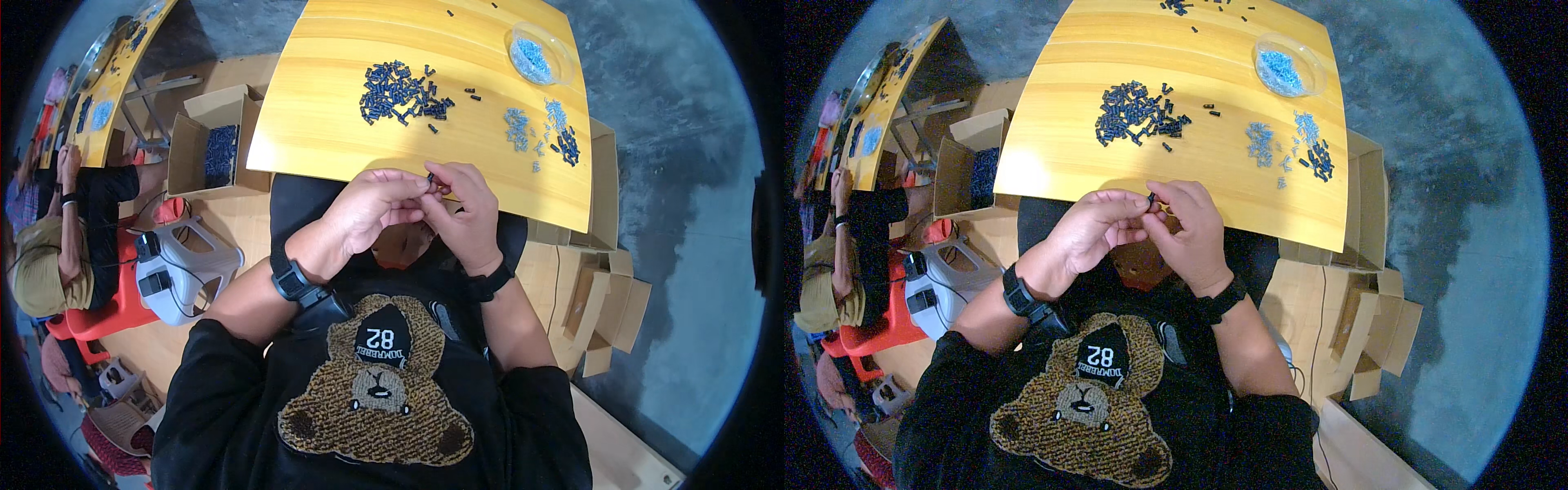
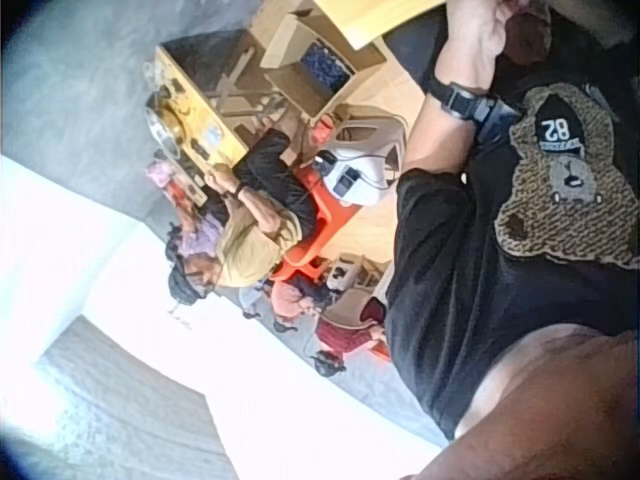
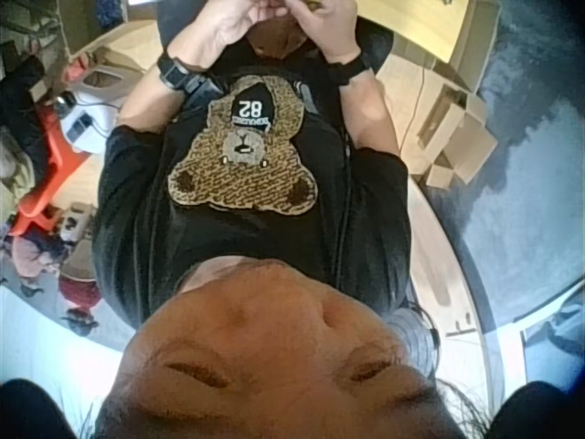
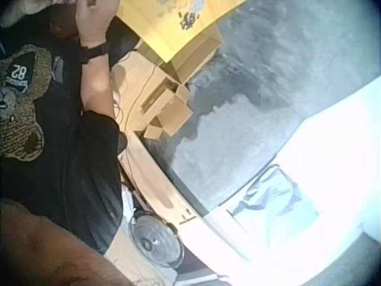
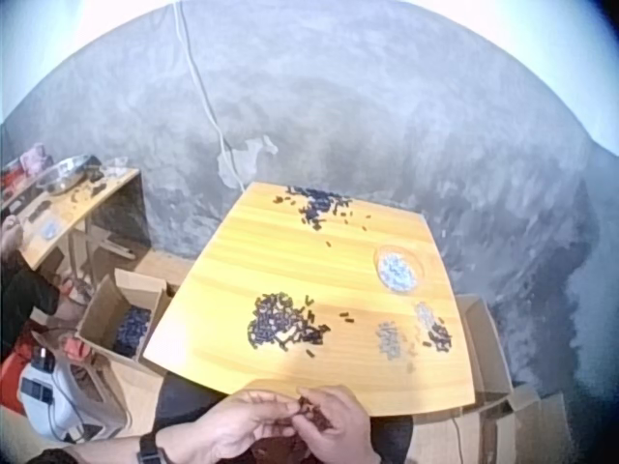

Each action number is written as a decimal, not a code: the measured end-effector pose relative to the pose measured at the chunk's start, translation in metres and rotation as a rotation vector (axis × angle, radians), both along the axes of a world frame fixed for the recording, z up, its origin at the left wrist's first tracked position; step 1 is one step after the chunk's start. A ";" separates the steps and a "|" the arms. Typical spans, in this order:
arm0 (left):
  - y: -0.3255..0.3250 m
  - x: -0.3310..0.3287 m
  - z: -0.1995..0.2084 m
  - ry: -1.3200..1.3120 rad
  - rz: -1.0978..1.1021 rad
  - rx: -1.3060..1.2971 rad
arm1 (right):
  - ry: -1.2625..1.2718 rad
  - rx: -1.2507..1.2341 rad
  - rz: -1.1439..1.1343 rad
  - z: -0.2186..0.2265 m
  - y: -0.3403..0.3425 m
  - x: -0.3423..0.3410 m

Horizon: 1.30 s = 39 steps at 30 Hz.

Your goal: Assembling small black plastic components on a wooden table.

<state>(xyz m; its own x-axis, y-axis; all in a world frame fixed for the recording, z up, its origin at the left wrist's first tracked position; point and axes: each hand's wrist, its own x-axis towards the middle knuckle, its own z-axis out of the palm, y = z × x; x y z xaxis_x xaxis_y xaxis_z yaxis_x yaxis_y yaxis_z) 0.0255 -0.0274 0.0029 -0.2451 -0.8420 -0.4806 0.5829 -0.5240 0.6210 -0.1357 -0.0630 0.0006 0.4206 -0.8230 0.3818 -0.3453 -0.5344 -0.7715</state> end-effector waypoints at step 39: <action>0.001 -0.003 -0.015 -0.013 0.040 0.031 | 0.011 0.089 -0.031 -0.005 0.002 0.007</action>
<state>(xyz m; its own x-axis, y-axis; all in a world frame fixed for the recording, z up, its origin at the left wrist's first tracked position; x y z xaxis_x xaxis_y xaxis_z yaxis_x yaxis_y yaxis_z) 0.0229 -0.0260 -0.0123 -0.2048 -0.8360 -0.5090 0.5962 -0.5190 0.6125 -0.1284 -0.0610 -0.0040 0.3979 -0.8662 0.3023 -0.3693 -0.4529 -0.8115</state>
